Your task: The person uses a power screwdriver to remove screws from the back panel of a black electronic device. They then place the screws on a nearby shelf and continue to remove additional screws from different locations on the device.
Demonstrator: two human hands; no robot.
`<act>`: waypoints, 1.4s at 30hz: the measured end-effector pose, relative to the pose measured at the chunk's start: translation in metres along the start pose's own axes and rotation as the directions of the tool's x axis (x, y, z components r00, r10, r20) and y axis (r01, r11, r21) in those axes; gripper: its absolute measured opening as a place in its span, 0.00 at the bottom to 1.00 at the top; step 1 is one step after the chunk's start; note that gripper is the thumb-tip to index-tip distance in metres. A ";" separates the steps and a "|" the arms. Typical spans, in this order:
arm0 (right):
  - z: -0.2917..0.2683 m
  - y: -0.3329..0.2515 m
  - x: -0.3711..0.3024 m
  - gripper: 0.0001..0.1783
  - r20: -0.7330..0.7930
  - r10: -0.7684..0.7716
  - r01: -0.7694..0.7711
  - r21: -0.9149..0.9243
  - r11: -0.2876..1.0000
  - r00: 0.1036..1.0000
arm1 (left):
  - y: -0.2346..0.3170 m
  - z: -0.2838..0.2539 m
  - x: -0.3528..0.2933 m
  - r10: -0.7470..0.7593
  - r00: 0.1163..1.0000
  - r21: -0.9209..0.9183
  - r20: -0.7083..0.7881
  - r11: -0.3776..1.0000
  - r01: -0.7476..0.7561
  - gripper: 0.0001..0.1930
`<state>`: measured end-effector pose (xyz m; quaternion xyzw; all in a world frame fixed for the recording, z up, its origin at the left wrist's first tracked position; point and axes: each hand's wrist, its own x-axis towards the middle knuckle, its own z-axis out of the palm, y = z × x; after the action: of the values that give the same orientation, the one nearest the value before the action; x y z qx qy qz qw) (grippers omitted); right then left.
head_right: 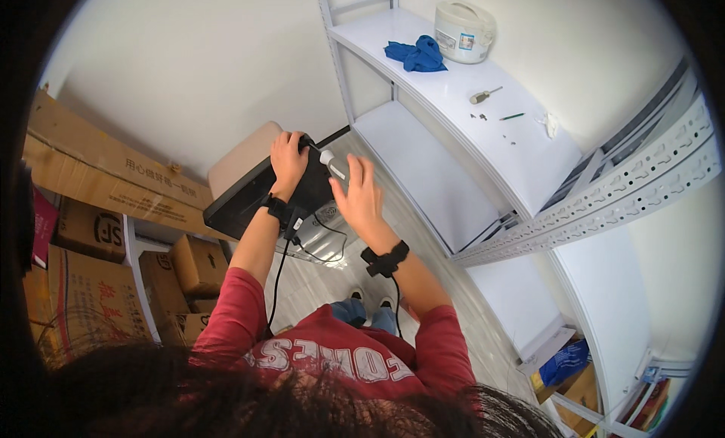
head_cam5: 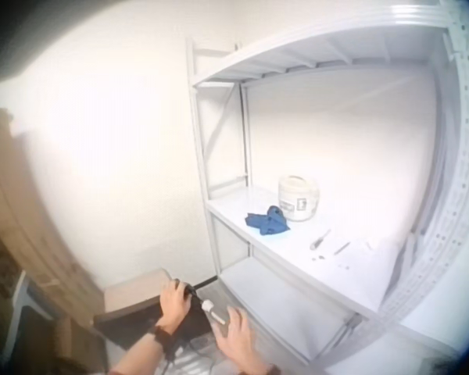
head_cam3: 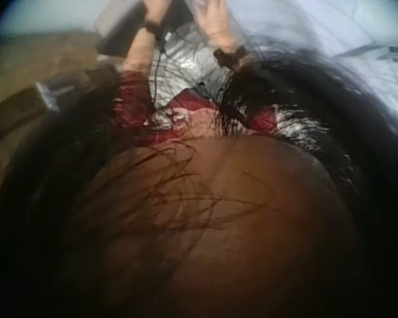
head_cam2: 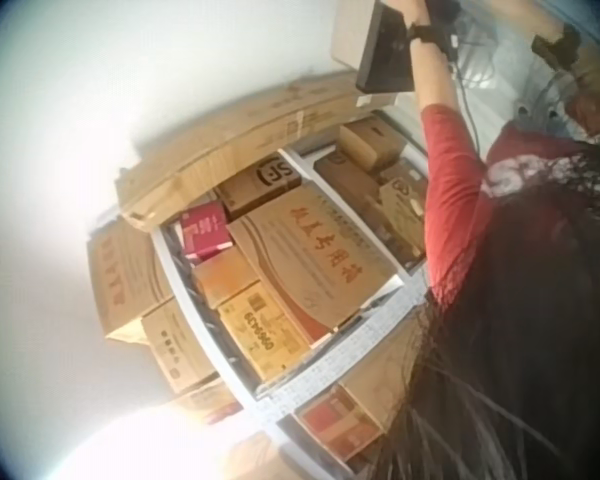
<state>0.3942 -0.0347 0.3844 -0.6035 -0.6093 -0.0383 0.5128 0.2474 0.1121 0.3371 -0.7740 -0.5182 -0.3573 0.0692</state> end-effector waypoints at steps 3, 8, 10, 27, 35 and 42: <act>-0.011 0.011 0.006 0.19 0.095 -0.311 0.307 0.059 0.950 0.946 | -0.001 0.000 0.001 -0.023 1.000 -0.018 0.009 1.000 0.023 0.17; -0.010 0.012 0.004 0.20 0.132 -0.318 0.309 0.083 0.947 0.939 | 0.001 -0.001 -0.001 -0.048 0.999 -0.030 0.021 0.998 0.048 0.18; -0.001 0.003 -0.005 0.21 0.090 -0.229 0.226 0.040 0.973 0.969 | 0.001 0.000 0.000 -0.039 0.999 -0.026 0.012 0.999 0.039 0.18; -0.012 0.010 -0.003 0.20 0.173 0.014 0.016 -0.169 0.986 0.985 | 0.007 -0.003 -0.004 -0.013 1.000 -0.009 0.004 1.000 0.013 0.18; -0.023 0.006 -0.002 0.21 0.242 0.093 -0.084 -0.049 0.995 0.966 | 0.006 -0.003 -0.005 0.001 1.000 -0.014 -0.019 1.000 -0.001 0.17; -0.031 -0.003 0.006 0.19 0.334 0.282 -0.239 -0.165 0.957 0.899 | 0.006 -0.005 -0.006 -0.009 1.000 -0.006 -0.002 1.000 0.009 0.18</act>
<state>0.4114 -0.0517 0.4046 -0.7064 -0.6018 0.1035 0.3579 0.2495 0.1026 0.3384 -0.7715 -0.5204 -0.3600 0.0660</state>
